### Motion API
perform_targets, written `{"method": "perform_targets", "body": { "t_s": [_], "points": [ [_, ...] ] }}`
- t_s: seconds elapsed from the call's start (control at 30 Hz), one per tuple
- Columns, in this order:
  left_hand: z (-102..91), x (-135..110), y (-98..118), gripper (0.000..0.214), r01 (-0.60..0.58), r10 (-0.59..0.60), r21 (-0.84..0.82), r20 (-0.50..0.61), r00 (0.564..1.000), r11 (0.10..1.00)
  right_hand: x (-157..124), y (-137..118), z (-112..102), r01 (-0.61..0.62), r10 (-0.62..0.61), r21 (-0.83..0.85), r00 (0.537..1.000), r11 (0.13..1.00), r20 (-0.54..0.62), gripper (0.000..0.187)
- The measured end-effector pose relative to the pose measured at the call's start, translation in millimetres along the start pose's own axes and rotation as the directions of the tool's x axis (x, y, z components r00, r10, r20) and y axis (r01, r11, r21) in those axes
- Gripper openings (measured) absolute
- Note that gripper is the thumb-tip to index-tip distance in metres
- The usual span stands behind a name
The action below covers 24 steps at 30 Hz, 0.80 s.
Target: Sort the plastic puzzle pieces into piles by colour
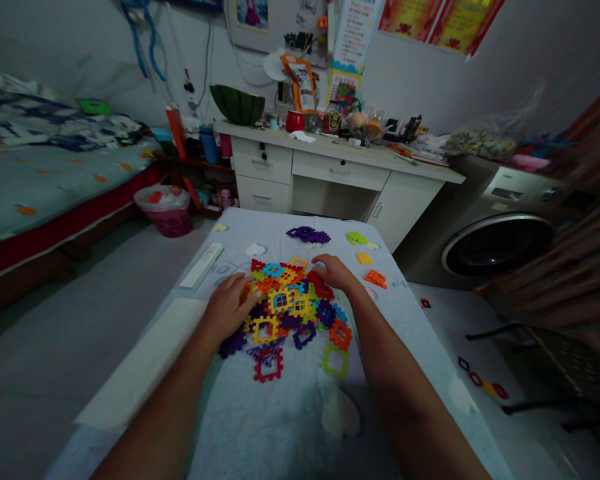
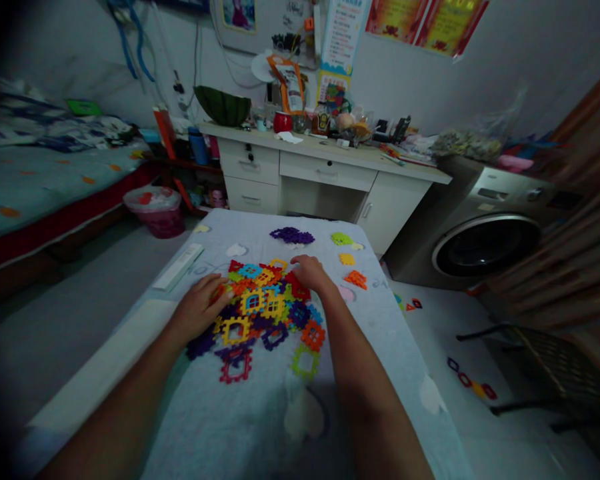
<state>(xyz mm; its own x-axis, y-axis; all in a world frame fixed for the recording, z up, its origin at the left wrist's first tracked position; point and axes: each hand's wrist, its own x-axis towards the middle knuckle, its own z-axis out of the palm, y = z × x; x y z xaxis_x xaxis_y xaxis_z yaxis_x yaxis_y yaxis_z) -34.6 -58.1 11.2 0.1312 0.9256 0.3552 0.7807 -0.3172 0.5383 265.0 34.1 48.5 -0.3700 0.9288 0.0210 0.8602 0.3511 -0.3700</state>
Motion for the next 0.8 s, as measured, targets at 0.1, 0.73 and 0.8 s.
{"method": "perform_targets", "body": {
  "t_s": [0.1,0.73,0.8],
  "points": [
    [3.5,0.0,2.7,0.046,0.005,-0.001,-0.086,0.037,0.999,0.996,20.3,-20.9,15.2,0.004,-0.002,-0.037,0.998,0.999,0.062,0.042],
    [5.4,1.2,14.8,0.045,0.022,-0.027,-0.183,-0.024,0.999,0.983,2.2,19.1,1.7,-0.041,0.083,0.197,0.974,0.980,-0.210,0.019],
    [3.4,0.1,15.2,0.045,-0.004,0.002,-0.081,-0.029,1.000,0.997,-3.7,36.1,-3.8,-0.062,0.141,0.287,0.954,0.956,-0.263,0.018]
  ]
}}
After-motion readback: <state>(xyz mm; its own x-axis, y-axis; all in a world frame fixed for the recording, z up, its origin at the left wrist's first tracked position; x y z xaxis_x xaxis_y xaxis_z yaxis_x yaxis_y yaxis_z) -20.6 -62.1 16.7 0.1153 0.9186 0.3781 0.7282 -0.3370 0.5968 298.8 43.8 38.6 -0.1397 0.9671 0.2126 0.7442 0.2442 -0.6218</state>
